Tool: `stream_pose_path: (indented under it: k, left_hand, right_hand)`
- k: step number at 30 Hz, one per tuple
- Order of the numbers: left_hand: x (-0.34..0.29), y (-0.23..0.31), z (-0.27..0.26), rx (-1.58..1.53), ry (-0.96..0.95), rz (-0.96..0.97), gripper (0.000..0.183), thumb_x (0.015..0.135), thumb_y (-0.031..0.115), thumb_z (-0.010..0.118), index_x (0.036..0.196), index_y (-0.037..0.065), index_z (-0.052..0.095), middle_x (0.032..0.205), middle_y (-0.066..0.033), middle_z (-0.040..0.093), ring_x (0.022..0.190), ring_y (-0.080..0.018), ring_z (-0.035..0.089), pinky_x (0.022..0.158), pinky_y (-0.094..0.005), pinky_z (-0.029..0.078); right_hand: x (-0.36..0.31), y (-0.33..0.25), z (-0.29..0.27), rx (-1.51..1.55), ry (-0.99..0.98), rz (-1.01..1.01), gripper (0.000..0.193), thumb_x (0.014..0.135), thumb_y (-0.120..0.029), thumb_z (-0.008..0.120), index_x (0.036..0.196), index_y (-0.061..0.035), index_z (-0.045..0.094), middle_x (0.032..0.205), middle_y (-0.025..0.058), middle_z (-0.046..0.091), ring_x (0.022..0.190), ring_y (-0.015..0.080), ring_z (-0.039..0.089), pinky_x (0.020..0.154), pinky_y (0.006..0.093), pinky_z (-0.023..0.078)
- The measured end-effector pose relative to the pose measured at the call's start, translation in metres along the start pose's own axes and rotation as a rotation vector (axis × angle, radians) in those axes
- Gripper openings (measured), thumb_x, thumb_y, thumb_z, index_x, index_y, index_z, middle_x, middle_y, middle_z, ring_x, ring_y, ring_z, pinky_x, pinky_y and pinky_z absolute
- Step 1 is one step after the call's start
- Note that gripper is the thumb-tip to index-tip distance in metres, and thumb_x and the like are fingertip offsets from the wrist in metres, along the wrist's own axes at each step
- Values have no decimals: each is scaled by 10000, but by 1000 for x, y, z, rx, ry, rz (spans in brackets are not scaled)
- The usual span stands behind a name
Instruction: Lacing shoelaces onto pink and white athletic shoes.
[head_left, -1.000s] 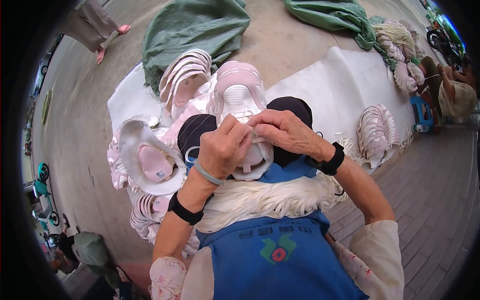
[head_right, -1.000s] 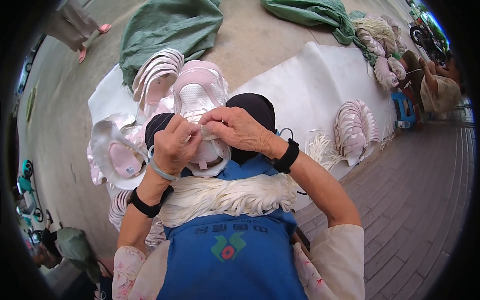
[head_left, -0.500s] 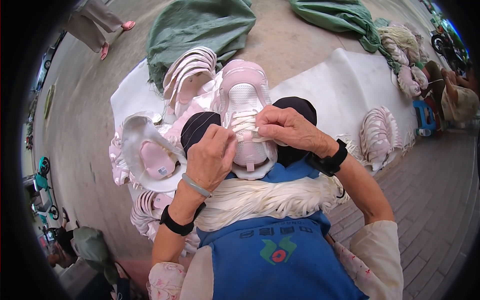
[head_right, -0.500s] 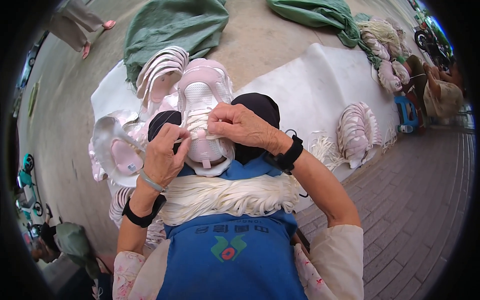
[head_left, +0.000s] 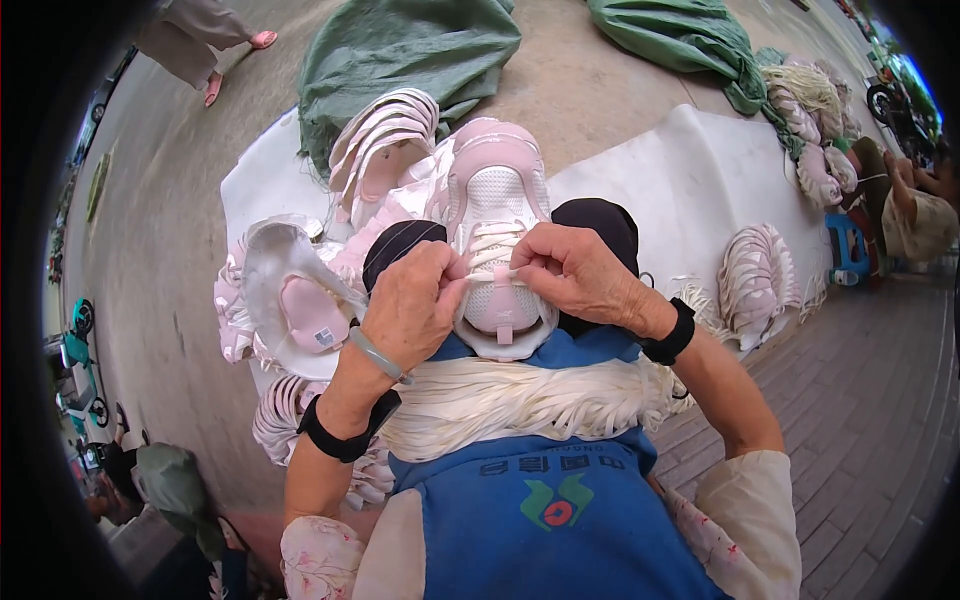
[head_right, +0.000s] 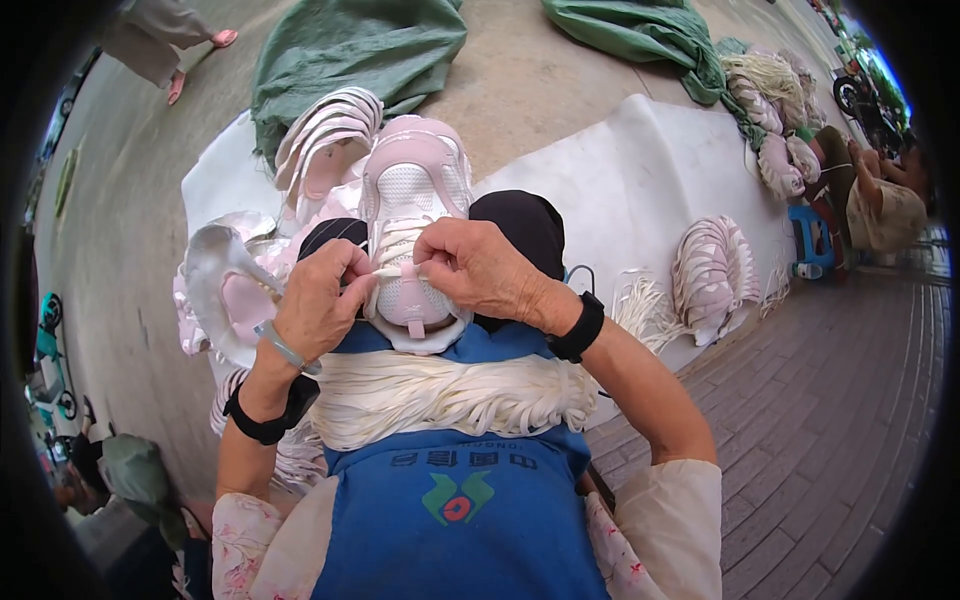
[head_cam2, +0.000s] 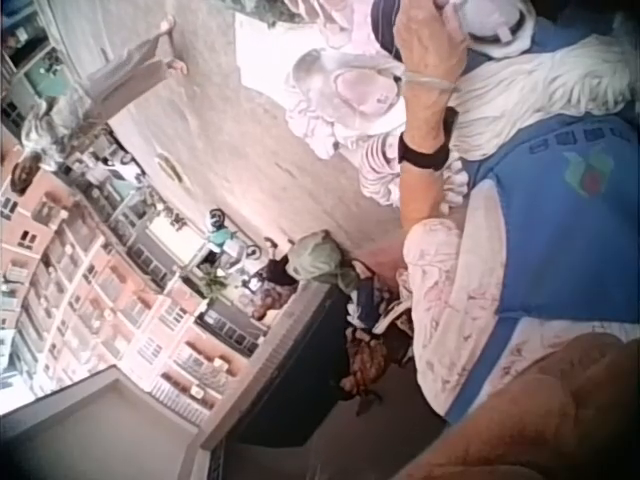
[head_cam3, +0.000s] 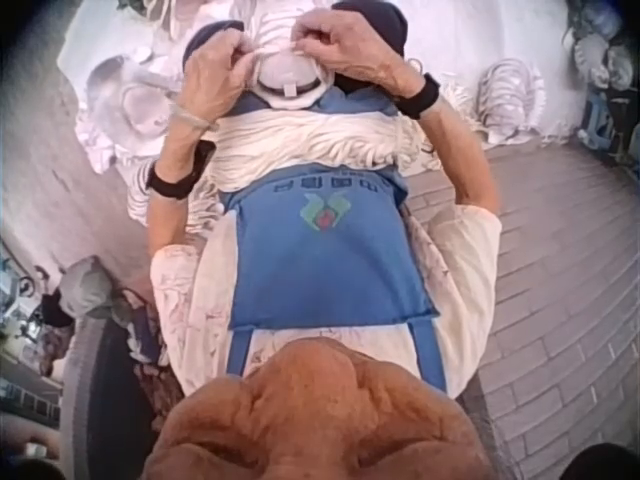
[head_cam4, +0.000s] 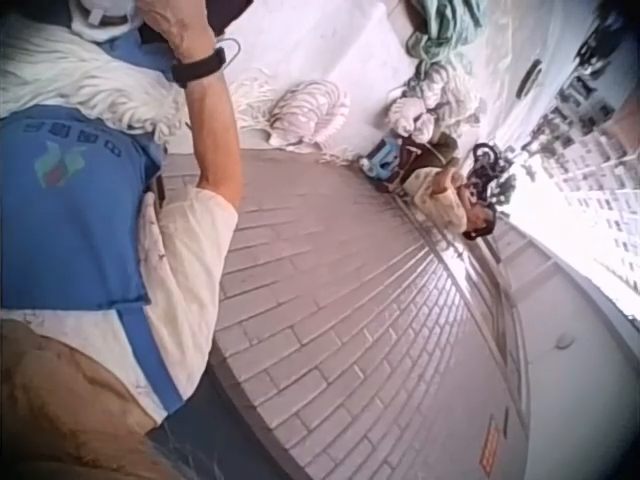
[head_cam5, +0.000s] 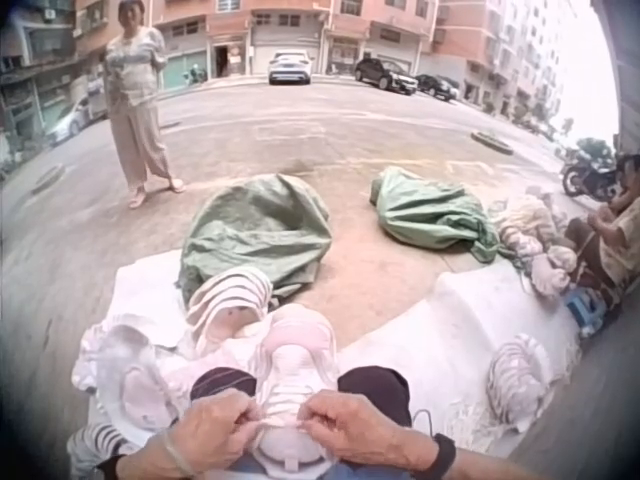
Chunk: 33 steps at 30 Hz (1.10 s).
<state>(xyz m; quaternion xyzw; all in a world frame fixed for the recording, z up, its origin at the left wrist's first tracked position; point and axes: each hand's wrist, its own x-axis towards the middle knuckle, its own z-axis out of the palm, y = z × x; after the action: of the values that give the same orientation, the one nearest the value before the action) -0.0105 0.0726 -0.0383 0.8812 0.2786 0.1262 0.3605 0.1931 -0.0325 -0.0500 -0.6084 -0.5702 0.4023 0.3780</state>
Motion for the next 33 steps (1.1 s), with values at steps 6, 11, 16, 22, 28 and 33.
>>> stream_pose_path:
  k: [6, 11, 16, 22, 28, 33]
  left_hand:
    - [-10, -12, -20, 198, 167, 245, 171, 729, -65, 659, 827, 26, 553, 764, -118, 563, 649, -277, 581, 552, -340, 459]
    - [-22, -31, -42, 404, 205, 322, 165, 735, -42, 661, 820, 43, 548, 816, -86, 553, 651, -250, 599, 522, -328, 474]
    - [-36, -33, -34, 260, 232, 212, 126, 776, -22, 664, 874, 33, 609, 769, -96, 576, 604, -202, 581, 513, -296, 425]
    - [-24, -2, -3, -104, 274, 55, 224, 852, -33, 596, 1067, 28, 616, 903, -95, 608, 688, -165, 580, 590, -275, 453]
    - [-7, 0, 6, 95, 109, 91, 258, 800, -44, 622, 1048, 27, 611, 983, -135, 622, 807, -305, 637, 697, -358, 508]
    - [-6, -13, 6, 83, 50, 108, 173, 786, -32, 650, 946, 30, 630, 951, -115, 646, 852, -289, 654, 715, -345, 523]
  right_hand:
    - [-5, 0, 23, -258, 151, -207, 119, 797, -32, 595, 907, -7, 557, 857, 159, 576, 729, 353, 609, 649, 403, 501]
    - [-8, 0, 26, -367, 148, -127, 178, 805, -45, 619, 968, -24, 550, 909, 149, 543, 780, 348, 612, 683, 427, 506]
    - [-22, -1, 4, -348, 204, -82, 172, 831, -70, 604, 992, -26, 562, 878, 141, 534, 786, 333, 606, 671, 413, 501]
    - [-41, -5, 2, -431, 70, 10, 179, 833, -104, 601, 993, -29, 570, 864, 133, 528, 765, 328, 609, 654, 422, 505]
    - [-39, 6, 8, -539, 43, 15, 160, 837, -53, 603, 992, -43, 565, 861, 126, 527, 696, 334, 587, 607, 430, 492]
    - [-40, 2, -1, -675, 106, -84, 134, 809, -43, 607, 927, -58, 545, 835, 89, 502, 640, 294, 578, 541, 400, 489]
